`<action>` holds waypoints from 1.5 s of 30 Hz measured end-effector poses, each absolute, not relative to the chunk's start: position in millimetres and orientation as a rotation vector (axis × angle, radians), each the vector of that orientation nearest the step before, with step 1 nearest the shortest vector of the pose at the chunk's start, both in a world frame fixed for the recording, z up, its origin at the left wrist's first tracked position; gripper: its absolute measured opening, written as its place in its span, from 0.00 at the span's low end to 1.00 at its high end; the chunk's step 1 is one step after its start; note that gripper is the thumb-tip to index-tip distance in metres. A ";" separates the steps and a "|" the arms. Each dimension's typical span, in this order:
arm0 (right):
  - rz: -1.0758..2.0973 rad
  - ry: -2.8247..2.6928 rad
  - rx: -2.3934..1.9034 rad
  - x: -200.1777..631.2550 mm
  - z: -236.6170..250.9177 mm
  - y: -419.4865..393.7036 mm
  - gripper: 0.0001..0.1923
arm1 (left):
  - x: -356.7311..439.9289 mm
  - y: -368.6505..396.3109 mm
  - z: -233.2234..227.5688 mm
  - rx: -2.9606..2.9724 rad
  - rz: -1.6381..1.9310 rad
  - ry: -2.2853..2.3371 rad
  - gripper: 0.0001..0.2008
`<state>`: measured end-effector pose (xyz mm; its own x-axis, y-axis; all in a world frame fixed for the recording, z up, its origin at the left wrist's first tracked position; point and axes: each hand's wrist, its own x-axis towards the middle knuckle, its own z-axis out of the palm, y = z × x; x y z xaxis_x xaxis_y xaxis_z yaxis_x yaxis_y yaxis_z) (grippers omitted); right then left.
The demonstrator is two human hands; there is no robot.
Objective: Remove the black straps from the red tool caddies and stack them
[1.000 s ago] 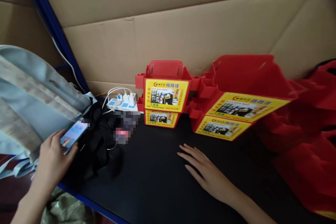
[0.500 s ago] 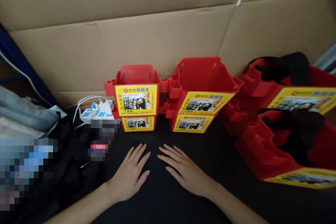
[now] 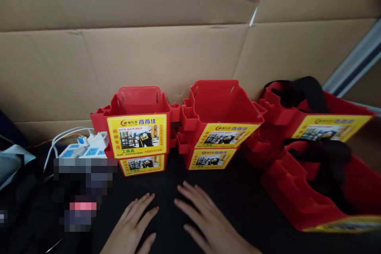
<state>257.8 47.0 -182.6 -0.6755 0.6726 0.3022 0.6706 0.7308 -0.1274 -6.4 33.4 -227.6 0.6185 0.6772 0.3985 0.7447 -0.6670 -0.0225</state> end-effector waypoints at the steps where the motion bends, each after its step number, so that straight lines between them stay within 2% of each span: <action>1: -0.136 -2.500 -1.063 262.3 -171.6 52.1 0.25 | -7.0 31.1 -224.0 -2.699 -0.541 -1.235 0.22; 3: -0.395 -2.227 -1.136 275.6 -139.6 68.2 0.26 | -7.2 26.8 -218.0 -2.768 -0.541 -1.344 0.22; 6: -0.583 -2.081 -1.291 300.3 -79.8 99.7 0.26 | -5.1 23.5 -212.9 -2.820 -0.532 -1.429 0.21; 9: -0.580 -2.230 -1.243 317.5 -33.0 124.4 0.15 | -3.3 23.9 -211.3 -2.842 -0.550 -1.439 0.21; 11: -0.509 -2.278 -1.246 321.8 -17.1 132.9 0.12 | -4.0 24.2 -211.8 -2.845 -0.565 -1.434 0.20; 15: -0.373 -2.298 -1.273 320.6 -10.8 136.3 0.12 | -5.0 22.7 -213.8 -2.815 -0.568 -1.414 0.19; 18: -0.302 -2.312 -1.249 317.3 -12.4 134.2 0.12 | 8.9 27.7 -208.3 -2.751 -0.540 -1.339 0.22; 23: -0.189 -2.303 -1.253 312.9 -13.0 130.2 0.11 | 79.9 67.9 -177.4 -2.691 -0.452 -0.936 0.28; 26: -0.167 -2.306 -1.243 313.2 -13.4 129.2 0.11 | 126.7 99.3 -164.5 -2.697 -0.463 -0.849 0.29; 31: -0.141 -2.296 -1.221 317.1 -15.5 131.3 0.11 | 162.0 127.8 -172.3 -2.612 -0.557 -1.024 0.30; 39: -0.052 -2.241 -1.201 314.1 -16.8 131.8 0.10 | 180.5 126.5 -174.4 -2.467 -0.724 -1.332 0.28; 45: -0.030 -2.152 -1.193 321.9 23.6 134.8 0.13 | 190.7 128.3 -160.9 -2.479 -0.779 -1.403 0.25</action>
